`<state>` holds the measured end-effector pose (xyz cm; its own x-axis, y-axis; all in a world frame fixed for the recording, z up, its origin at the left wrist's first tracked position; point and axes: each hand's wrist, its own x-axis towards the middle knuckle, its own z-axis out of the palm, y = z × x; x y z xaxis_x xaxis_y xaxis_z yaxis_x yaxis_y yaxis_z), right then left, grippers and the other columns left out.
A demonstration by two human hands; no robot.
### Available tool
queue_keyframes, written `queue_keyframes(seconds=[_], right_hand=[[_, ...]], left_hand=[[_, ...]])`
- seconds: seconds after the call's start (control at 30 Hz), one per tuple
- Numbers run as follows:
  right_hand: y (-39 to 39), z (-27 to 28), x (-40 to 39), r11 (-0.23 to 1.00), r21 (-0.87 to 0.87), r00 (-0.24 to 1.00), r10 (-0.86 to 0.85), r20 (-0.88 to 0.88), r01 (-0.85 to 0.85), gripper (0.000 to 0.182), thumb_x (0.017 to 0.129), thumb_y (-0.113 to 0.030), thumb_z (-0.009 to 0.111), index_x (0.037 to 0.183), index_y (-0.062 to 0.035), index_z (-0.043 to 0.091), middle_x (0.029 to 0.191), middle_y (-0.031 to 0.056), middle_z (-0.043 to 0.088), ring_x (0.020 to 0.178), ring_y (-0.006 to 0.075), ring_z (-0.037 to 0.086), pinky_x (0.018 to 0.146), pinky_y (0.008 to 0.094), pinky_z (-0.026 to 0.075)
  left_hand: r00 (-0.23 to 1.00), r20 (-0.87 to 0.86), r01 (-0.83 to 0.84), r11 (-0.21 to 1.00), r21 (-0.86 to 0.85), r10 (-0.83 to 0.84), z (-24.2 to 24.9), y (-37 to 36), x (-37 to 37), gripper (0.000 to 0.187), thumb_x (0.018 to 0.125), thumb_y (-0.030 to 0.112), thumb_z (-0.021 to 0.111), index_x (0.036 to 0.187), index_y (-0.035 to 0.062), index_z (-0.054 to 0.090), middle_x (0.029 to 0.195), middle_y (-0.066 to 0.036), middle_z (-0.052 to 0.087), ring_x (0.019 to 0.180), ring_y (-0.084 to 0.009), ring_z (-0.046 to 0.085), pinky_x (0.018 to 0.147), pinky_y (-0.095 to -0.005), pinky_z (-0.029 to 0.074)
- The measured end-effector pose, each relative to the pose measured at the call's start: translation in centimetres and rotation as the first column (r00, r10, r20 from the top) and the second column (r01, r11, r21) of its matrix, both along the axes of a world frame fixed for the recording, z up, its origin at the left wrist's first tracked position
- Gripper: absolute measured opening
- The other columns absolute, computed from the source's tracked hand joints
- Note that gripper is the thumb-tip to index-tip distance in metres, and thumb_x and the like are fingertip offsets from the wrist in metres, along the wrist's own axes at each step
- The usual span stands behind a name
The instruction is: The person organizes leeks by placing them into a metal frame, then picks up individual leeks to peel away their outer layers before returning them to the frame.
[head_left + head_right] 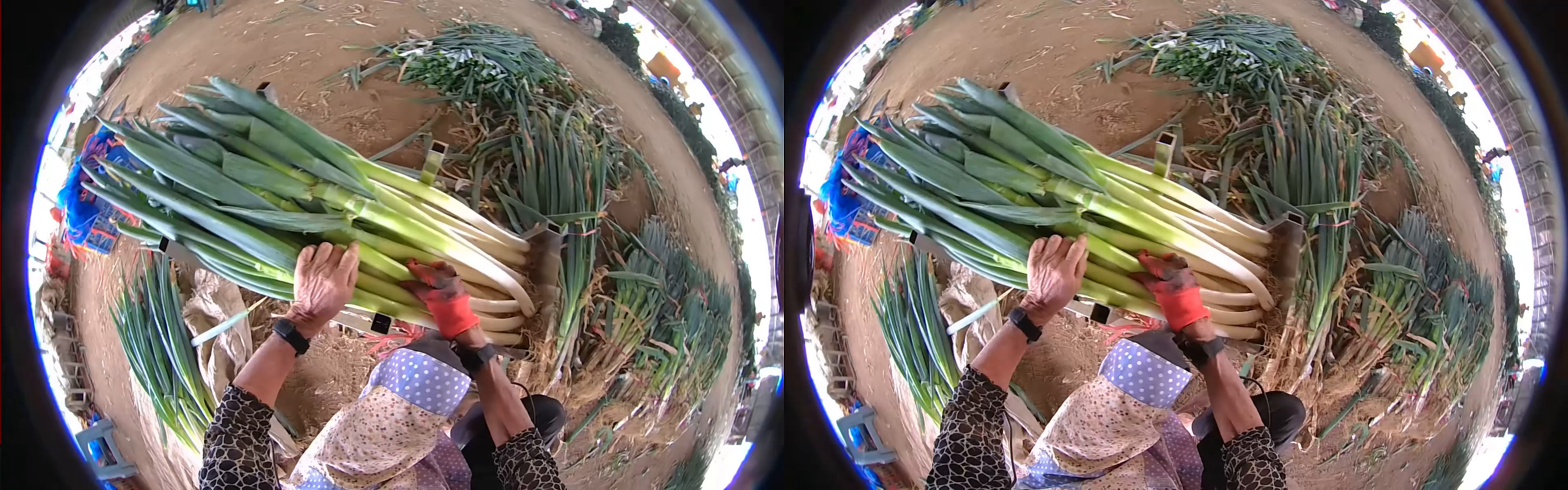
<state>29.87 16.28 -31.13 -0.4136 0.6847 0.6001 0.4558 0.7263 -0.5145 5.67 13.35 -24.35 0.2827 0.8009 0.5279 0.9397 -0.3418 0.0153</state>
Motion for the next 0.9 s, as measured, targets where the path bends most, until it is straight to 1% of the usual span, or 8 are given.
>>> queue_keyframes(seconds=[0.1, 0.13, 0.3, 0.37, 0.43, 0.57, 0.67, 0.9], right_hand=[[-0.4, 3.0, -0.3, 0.947, -0.092, 0.931, -0.320, -0.174, 0.308, 0.038, 0.074, -0.010, 0.079, 0.111, -0.0086, 0.069, 0.090, 0.0117, 0.068, 0.082, 0.0303, 0.063, 0.066, 0.0363, 0.050], [0.5, 4.3, -0.1, 0.942, 0.141, 0.941, -0.275, -0.198, 0.305, 0.040, 0.072, -0.008, 0.081, 0.109, -0.0070, 0.069, 0.089, 0.0107, 0.066, 0.079, 0.0285, 0.062, 0.062, 0.0357, 0.050], [3.4, 6.3, -1.3, 0.888, 0.086, 0.883, -0.458, 0.100, 0.451, 0.064, 0.077, -0.039, 0.075, 0.130, -0.0127, 0.053, 0.090, 0.0081, 0.060, 0.089, 0.0313, 0.056, 0.072, 0.0437, 0.049], [3.5, 5.6, -2.1, 0.871, 0.018, 0.765, -0.442, 0.468, 0.491, 0.068, 0.074, -0.045, 0.075, 0.131, -0.0146, 0.051, 0.091, 0.0073, 0.062, 0.085, 0.0315, 0.059, 0.069, 0.0421, 0.050], [4.2, 5.3, -1.4, 0.926, 0.057, 0.905, -0.377, 0.198, 0.374, 0.066, 0.073, -0.045, 0.076, 0.126, -0.0128, 0.056, 0.093, 0.0087, 0.065, 0.081, 0.0298, 0.063, 0.067, 0.0404, 0.051], [4.0, 6.4, -0.7, 0.936, -0.251, 0.969, -0.237, 0.065, 0.245, 0.056, 0.073, -0.042, 0.078, 0.116, -0.0088, 0.066, 0.098, 0.0122, 0.068, 0.083, 0.0280, 0.067, 0.071, 0.0368, 0.053], [2.3, 9.4, -0.5, 0.797, -0.600, 0.969, -0.200, -0.144, 0.075, 0.049, 0.076, -0.039, 0.078, 0.111, -0.0052, 0.069, 0.099, 0.0133, 0.070, 0.085, 0.0218, 0.069, 0.076, 0.0306, 0.053], [-0.9, 10.7, -1.0, 0.597, -0.725, 0.908, 0.011, -0.419, -0.342, 0.042, 0.080, -0.033, 0.077, 0.108, -0.0021, 0.068, 0.086, 0.0082, 0.070, 0.076, 0.0103, 0.064, 0.070, 0.0276, 0.050]], left_hand=[[1.000, -0.006, -0.002, 1.000, 0.009, 0.002, 0.1, 0.2, 0.2, 0.024, 0.084, 0.013, 0.065, 0.106, 0.0051, 0.064, 0.080, -0.004, 0.060, 0.079, -0.0215, 0.053, 0.076, -0.0380, 0.039], [1.000, 0.002, -0.004, 1.000, 0.006, 0.004, 0.2, 0.1, 0.4, 0.023, 0.083, 0.012, 0.065, 0.106, 0.0046, 0.064, 0.080, -0.004, 0.060, 0.079, -0.0221, 0.053, 0.075, -0.0381, 0.039], [0.998, 0.033, 0.044, 0.999, 0.031, -0.045, 0.4, 0.1, 0.5, 0.025, 0.080, 0.007, 0.065, 0.105, 0.0025, 0.064, 0.082, -0.007, 0.061, 0.078, -0.0249, 0.053, 0.074, -0.0389, 0.040], [0.999, 0.018, 0.043, 0.999, 0.027, -0.043, 0.2, 0.2, 0.4, 0.027, 0.079, 0.006, 0.065, 0.106, 0.0016, 0.063, 0.083, -0.008, 0.061, 0.078, -0.0252, 0.053, 0.073, -0.0390, 0.039], [0.999, 0.006, 0.037, 0.999, 0.017, -0.037, 0.3, 0.1, 0.5, 0.027, 0.080, 0.006, 0.065, 0.106, 0.0015, 0.063, 0.083, -0.008, 0.061, 0.079, -0.0254, 0.053, 0.073, -0.0392, 0.039], [0.998, 0.029, 0.057, 0.998, 0.033, -0.058, 0.2, 0.1, 0.5, 0.029, 0.081, 0.006, 0.064, 0.110, 0.0016, 0.063, 0.082, -0.007, 0.061, 0.077, -0.0252, 0.053, 0.072, -0.0396, 0.039], [0.999, 0.025, 0.043, 0.999, 0.028, -0.044, -0.1, 0.1, 0.5, 0.029, 0.082, 0.006, 0.064, 0.111, 0.0025, 0.063, 0.083, -0.007, 0.061, 0.077, -0.0242, 0.053, 0.072, -0.0392, 0.039], [0.997, 0.070, -0.031, 0.999, -0.031, 0.033, -2.5, -0.4, -0.1, 0.039, 0.080, 0.011, 0.067, 0.119, 0.0077, 0.064, 0.087, -0.009, 0.061, 0.086, -0.0303, 0.057, 0.085, -0.0439, 0.042]])
